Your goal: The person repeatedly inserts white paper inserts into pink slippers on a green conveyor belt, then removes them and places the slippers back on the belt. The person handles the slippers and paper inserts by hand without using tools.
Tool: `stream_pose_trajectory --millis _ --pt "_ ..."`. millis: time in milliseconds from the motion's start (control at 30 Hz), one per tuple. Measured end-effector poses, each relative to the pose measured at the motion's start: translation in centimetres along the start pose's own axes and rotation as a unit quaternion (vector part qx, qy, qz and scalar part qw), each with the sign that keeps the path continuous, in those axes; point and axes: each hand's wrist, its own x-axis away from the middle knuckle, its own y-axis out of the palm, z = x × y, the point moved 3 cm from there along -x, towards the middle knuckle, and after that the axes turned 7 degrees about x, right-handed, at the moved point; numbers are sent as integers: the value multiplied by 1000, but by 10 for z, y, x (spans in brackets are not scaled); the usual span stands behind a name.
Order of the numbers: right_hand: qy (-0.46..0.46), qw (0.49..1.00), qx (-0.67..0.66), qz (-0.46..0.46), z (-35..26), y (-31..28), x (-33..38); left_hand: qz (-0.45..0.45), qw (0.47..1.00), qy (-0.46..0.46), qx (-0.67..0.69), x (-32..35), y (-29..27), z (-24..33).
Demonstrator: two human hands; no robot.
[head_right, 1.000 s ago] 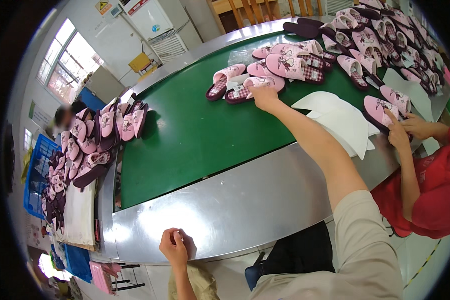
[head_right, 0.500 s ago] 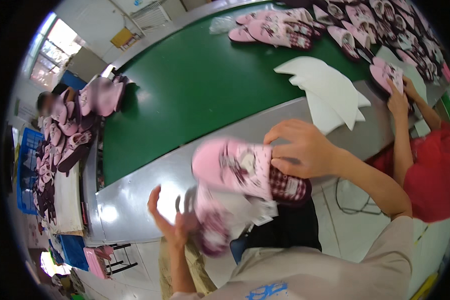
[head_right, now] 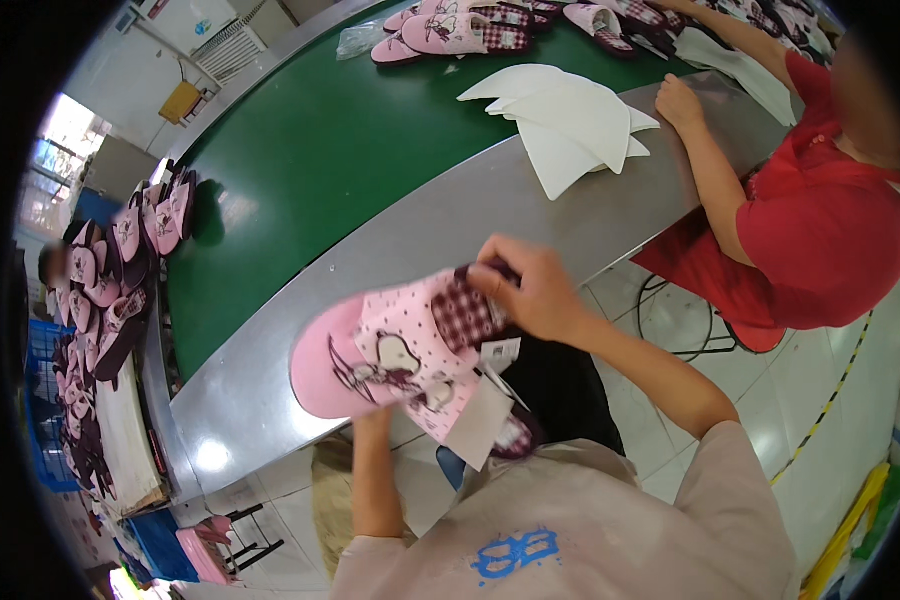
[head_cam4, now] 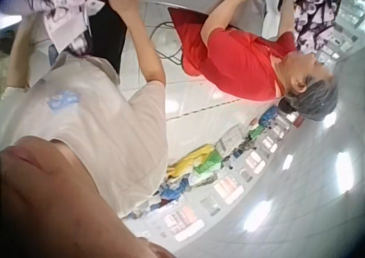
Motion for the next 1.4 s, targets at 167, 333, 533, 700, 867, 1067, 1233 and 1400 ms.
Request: stream_pose_trajectory --millis 167,333,533,700,867,1067,1233,1400 --pt "41 993 38 103 2 -42 -22 119 976 -180 -18 -53 -59 -9" --pt "17 961 271 45 27 -90 -37 -16 994 -5 -112 -33 -29 -17" --pt "30 840 536 80 97 -147 -100 -59 983 49 -164 -20 16 -6" --pt "59 825 561 16 117 -133 -112 -47 985 89 -142 -21 42 3" --pt "-9 789 613 54 111 -154 -109 -83 985 122 -94 -27 55 10" --pt "-97 921 197 322 -27 -135 -19 -98 989 109 -20 -9 35 13" --pt "69 994 -39 78 -48 -76 76 -50 955 118 267 -5 35 42" --pt "233 922 -307 -33 -61 1 125 -36 931 162 326 8 39 44"
